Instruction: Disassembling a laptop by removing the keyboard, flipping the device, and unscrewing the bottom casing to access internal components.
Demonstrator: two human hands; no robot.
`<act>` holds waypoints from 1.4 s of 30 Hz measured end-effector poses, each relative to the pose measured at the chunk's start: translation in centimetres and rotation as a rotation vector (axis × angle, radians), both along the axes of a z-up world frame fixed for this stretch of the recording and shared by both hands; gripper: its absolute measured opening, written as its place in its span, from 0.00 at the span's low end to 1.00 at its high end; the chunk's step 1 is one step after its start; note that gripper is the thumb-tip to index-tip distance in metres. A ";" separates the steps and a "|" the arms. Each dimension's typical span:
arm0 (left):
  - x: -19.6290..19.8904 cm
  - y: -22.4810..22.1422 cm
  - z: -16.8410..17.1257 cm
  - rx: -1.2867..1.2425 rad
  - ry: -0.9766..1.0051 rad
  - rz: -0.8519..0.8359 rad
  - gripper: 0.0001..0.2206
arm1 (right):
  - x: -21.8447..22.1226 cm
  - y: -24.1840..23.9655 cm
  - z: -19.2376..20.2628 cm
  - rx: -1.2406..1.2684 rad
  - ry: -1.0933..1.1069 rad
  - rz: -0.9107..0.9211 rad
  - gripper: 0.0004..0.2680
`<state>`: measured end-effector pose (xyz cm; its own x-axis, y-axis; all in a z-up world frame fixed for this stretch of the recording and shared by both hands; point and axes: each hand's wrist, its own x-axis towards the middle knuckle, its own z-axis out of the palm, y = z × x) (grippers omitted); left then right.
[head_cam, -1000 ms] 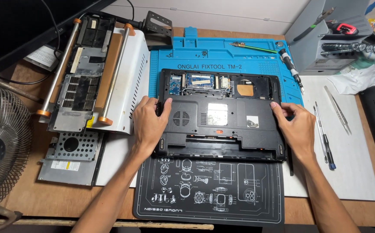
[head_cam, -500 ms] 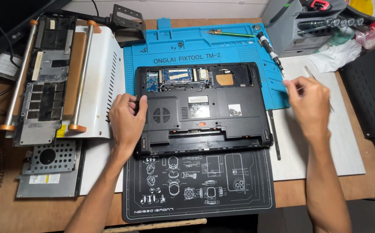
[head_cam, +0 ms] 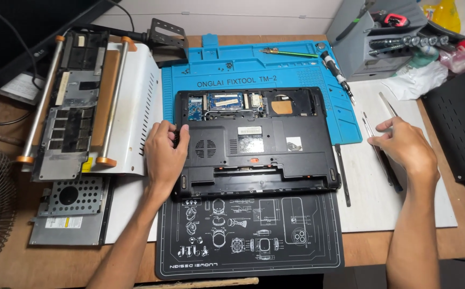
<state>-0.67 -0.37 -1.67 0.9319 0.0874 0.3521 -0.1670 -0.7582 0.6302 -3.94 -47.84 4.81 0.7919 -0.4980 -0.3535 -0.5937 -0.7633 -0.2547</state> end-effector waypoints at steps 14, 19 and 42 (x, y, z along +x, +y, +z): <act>0.3 0.3 -1.0 -0.011 -0.024 -0.002 0.13 | -0.6 2.1 0.1 0.030 -0.151 0.115 0.08; 0.4 0.4 -1.1 -0.031 -0.020 0.007 0.13 | -1.1 0.6 0.6 0.144 -0.368 0.154 0.11; -10.2 -10.8 6.4 -0.360 0.125 -0.718 0.16 | -0.9 11.3 -5.3 1.460 -0.647 0.072 0.08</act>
<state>-10.87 -11.15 4.75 0.8343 -0.4588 0.3056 -0.4477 -0.2404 0.8613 -4.80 -36.51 -0.49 0.9966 -0.0055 -0.0825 -0.0761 0.3285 -0.9414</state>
